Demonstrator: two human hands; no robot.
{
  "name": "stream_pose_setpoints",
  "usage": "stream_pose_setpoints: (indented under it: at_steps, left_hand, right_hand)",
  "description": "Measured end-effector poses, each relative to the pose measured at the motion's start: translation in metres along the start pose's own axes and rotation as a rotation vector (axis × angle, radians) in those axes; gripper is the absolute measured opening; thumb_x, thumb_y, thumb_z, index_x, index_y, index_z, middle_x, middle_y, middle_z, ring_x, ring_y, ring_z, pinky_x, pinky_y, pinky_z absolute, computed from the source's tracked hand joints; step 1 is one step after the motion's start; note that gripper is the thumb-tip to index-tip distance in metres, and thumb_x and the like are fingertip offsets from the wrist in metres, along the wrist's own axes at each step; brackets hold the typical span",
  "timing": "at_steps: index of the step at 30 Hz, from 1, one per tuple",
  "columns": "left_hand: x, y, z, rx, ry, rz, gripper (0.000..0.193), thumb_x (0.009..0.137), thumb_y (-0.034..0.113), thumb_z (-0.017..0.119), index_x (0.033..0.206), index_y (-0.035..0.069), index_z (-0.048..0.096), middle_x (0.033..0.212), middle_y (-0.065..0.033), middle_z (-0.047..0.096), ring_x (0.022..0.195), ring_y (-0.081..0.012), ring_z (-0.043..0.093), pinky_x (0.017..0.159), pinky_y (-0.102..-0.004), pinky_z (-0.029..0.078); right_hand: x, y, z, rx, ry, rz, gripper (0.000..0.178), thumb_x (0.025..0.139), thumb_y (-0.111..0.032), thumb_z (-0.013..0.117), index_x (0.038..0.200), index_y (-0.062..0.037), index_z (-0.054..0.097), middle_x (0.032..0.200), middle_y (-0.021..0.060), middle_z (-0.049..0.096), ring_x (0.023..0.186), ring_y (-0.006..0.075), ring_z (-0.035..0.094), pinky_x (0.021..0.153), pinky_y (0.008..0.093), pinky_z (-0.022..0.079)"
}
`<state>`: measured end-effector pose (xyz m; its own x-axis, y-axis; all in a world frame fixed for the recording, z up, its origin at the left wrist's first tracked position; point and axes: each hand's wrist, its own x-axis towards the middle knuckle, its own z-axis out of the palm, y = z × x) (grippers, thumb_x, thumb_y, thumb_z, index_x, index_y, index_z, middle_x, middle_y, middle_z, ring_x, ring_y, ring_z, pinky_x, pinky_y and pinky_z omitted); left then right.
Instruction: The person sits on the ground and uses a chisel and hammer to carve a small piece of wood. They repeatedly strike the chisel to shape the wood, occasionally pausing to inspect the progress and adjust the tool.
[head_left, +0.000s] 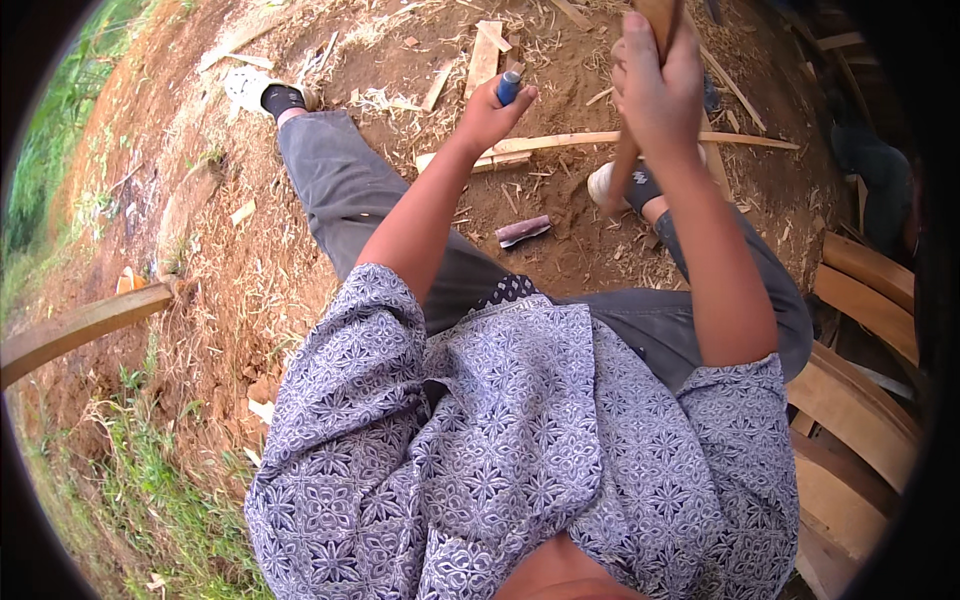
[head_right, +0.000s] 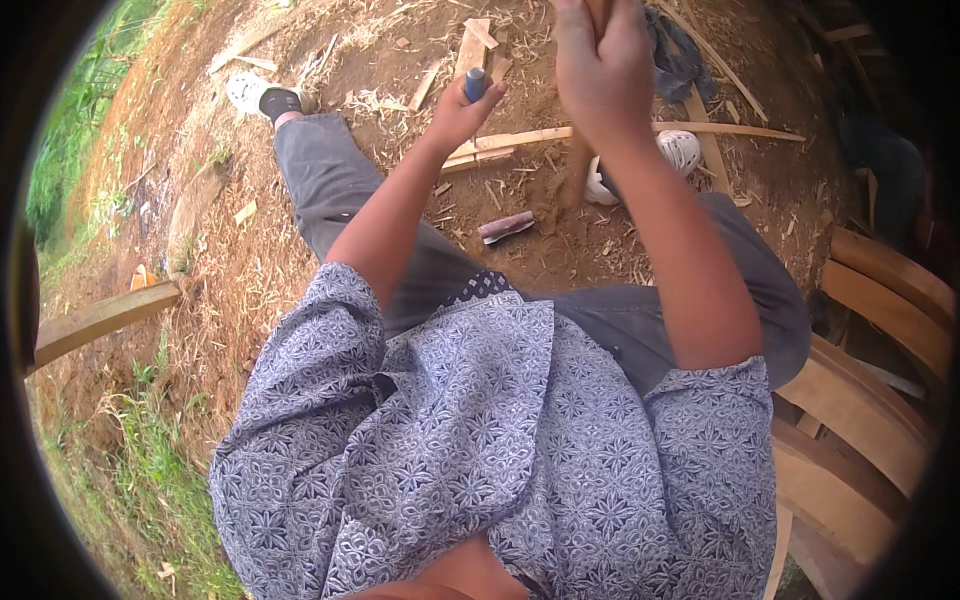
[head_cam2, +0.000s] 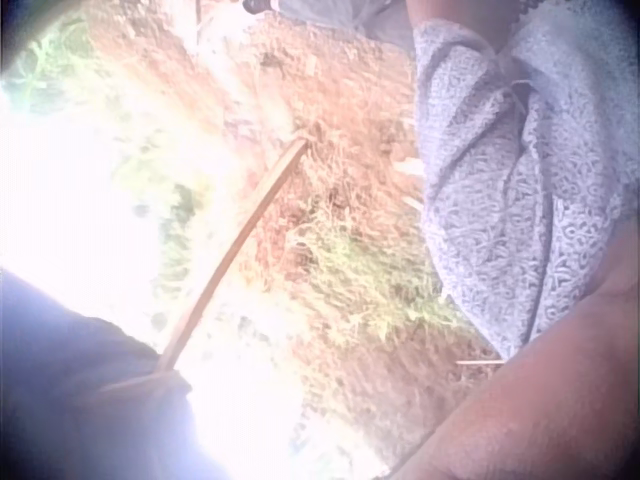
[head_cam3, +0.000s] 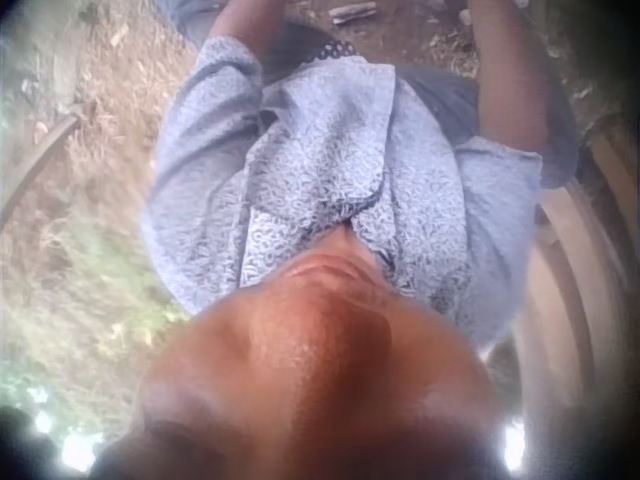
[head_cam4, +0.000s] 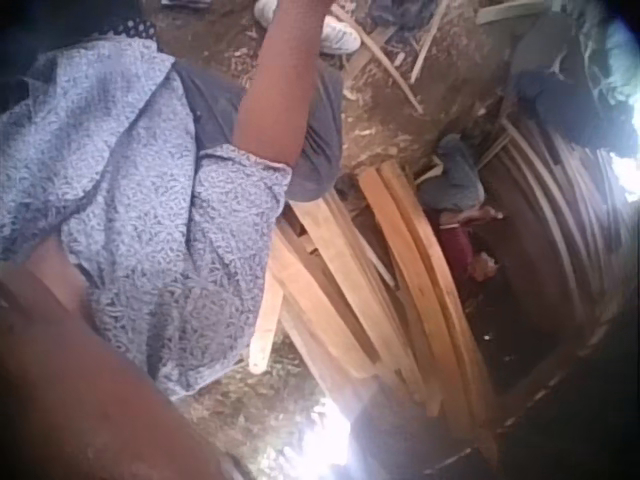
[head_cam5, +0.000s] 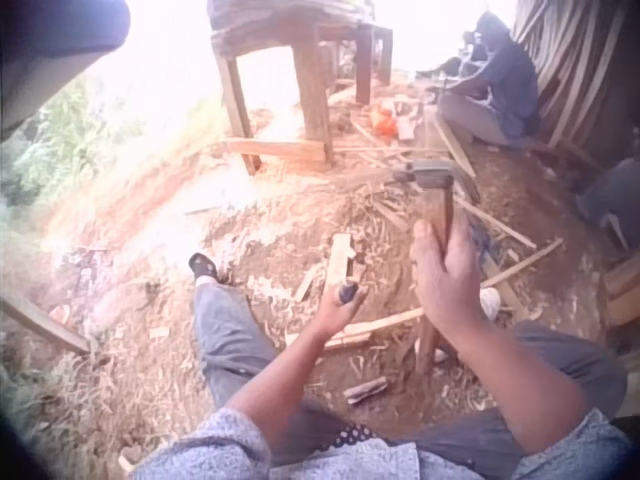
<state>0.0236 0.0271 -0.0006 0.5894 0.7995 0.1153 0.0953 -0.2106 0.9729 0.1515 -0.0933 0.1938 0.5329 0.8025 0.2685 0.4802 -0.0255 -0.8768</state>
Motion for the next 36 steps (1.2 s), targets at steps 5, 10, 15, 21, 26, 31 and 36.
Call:
stream_pose_setpoints:
  at_steps: [5, 10, 15, 21, 26, 31, 36]
  left_hand:
    - [0.008, 0.000, 0.000, 0.049, -0.032, -0.003, 0.035, 0.094, 0.038, 0.071, 0.081, 0.008, 0.060, 0.069, 0.0036, 0.055, 0.066, -0.0093, 0.050, 0.062, -0.0306, 0.042]
    - [0.001, 0.005, 0.003, 0.035, -0.031, -0.014, 0.036, 0.093, 0.038, 0.071, 0.080, 0.008, 0.059, 0.069, 0.0033, 0.054, 0.065, -0.0098, 0.048, 0.062, -0.0306, 0.042]
    - [0.000, -0.007, 0.000, 0.026, 0.028, -0.017, 0.035, 0.094, 0.035, 0.071, 0.078, 0.008, 0.058, 0.066, 0.0042, 0.050, 0.062, -0.0095, 0.045, 0.058, -0.0306, 0.039]
    - [0.009, -0.006, 0.006, 0.048, -0.052, 0.021, 0.029, 0.094, 0.033, 0.071, 0.081, 0.009, 0.061, 0.067, 0.0036, 0.056, 0.064, -0.0081, 0.051, 0.060, -0.0288, 0.042]
    - [0.006, -0.020, -0.005, 0.048, 0.017, -0.008, 0.030, 0.095, 0.035, 0.070, 0.088, 0.006, 0.065, 0.069, 0.0021, 0.060, 0.064, -0.0079, 0.054, 0.059, -0.0275, 0.044]
    - [0.017, -0.019, -0.005, -0.050, -0.008, -0.092, 0.032, 0.095, 0.033, 0.071, 0.080, 0.008, 0.058, 0.067, 0.0045, 0.054, 0.063, -0.0077, 0.047, 0.059, -0.0284, 0.041]
    - [0.023, -0.018, -0.007, -0.201, 0.024, -0.101, 0.031, 0.096, 0.030, 0.069, 0.079, 0.008, 0.056, 0.065, 0.0033, 0.054, 0.058, -0.0068, 0.049, 0.055, -0.0265, 0.039]
  right_hand:
    - [0.003, 0.047, 0.003, -0.375, -0.407, -0.133, 0.036, 0.103, -0.033, 0.048, 0.113, -0.0010, 0.059, 0.096, 0.0260, 0.069, 0.092, 0.0449, 0.067, 0.082, 0.0510, 0.052]
    - [0.009, 0.023, -0.002, -0.087, -0.072, -0.088, 0.037, 0.099, -0.033, 0.055, 0.112, 0.0012, 0.060, 0.094, 0.0234, 0.069, 0.092, 0.0378, 0.069, 0.080, 0.0472, 0.052]
    - [0.007, 0.031, -0.008, -0.363, -0.375, -0.049, 0.043, 0.101, -0.038, 0.054, 0.117, 0.0022, 0.059, 0.093, 0.0214, 0.070, 0.090, 0.0347, 0.069, 0.080, 0.0456, 0.052]
    - [-0.005, 0.058, 0.009, -0.354, -0.279, 0.018, 0.045, 0.100, -0.039, 0.055, 0.123, -0.0009, 0.059, 0.097, 0.0229, 0.070, 0.094, 0.0363, 0.069, 0.084, 0.0458, 0.052]
    - [0.001, 0.025, 0.006, -0.214, -0.253, -0.110, 0.045, 0.099, -0.037, 0.058, 0.131, -0.0056, 0.055, 0.094, 0.0132, 0.068, 0.084, 0.0223, 0.067, 0.079, 0.0386, 0.054]
    - [-0.023, 0.141, 0.057, -0.095, -0.109, 0.267, 0.035, 0.099, -0.032, 0.060, 0.122, -0.0064, 0.056, 0.081, 0.0059, 0.062, 0.065, 0.0175, 0.060, 0.061, 0.0363, 0.051]
    - [-0.076, 0.211, 0.096, -0.348, -0.530, 0.448, 0.039, 0.095, -0.030, 0.057, 0.122, -0.0005, 0.057, 0.110, 0.0279, 0.068, 0.108, 0.0441, 0.064, 0.095, 0.0497, 0.049]
